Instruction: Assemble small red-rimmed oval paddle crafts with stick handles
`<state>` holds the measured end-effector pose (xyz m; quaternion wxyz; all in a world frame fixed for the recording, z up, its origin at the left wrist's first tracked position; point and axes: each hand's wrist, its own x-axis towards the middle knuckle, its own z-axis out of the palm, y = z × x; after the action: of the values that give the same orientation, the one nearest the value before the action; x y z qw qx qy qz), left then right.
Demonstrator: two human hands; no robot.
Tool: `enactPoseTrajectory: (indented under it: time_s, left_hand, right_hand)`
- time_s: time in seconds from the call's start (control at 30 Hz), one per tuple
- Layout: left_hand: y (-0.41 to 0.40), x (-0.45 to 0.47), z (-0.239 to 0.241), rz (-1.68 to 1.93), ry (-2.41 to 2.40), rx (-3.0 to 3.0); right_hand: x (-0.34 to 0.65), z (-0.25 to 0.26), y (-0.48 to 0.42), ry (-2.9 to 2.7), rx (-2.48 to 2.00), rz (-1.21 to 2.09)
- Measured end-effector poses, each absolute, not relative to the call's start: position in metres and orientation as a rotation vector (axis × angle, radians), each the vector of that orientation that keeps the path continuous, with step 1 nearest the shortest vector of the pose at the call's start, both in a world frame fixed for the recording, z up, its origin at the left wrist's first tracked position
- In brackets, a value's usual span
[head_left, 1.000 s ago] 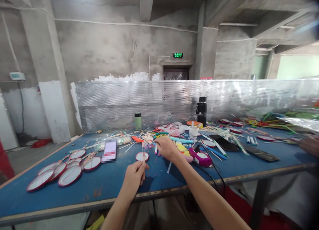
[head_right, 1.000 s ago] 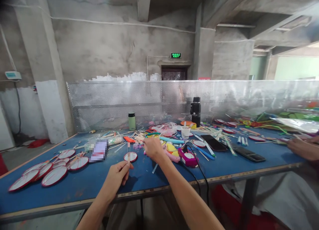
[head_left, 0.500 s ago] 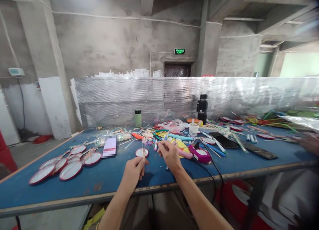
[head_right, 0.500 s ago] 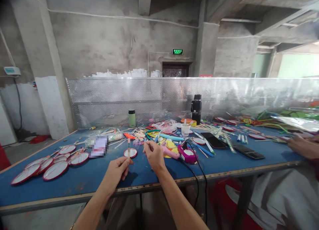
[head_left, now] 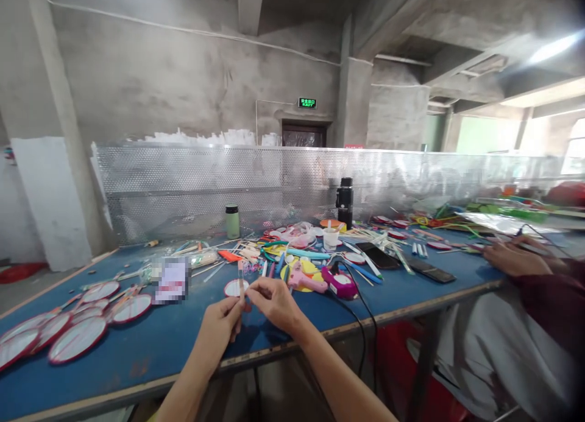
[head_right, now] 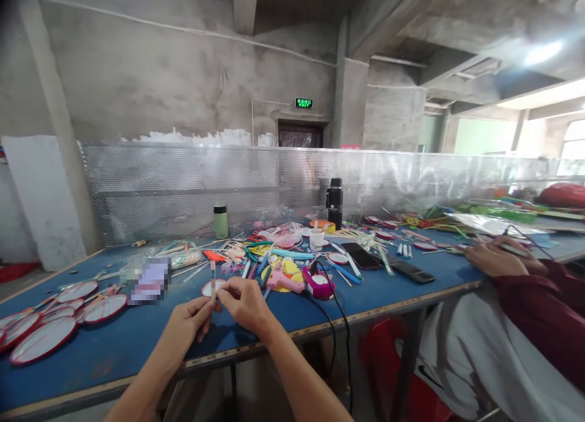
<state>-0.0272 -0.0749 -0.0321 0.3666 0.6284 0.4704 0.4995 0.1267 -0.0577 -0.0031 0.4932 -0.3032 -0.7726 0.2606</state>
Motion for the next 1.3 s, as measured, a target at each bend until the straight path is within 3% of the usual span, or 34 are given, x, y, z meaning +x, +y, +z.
enactPoseTrajectory:
  time_s: [0.43, 1.2, 1.3]
  left_hand:
    - [-0.077, -0.021, -0.028, 1.254, 1.183, 1.688]
    - [-0.073, -0.023, -0.032, 1.285, 1.163, 1.704]
    - [-0.077, -0.024, -0.03, 1.268, 1.193, 1.701]
  right_hand:
    - [0.125, -0.009, -0.049, -1.876, -0.703, 0.849]
    - [0.127, -0.01, -0.047, -1.879, -0.788, 0.787]
    - [0.127, -0.008, -0.055, -1.923, -0.794, 0.648]
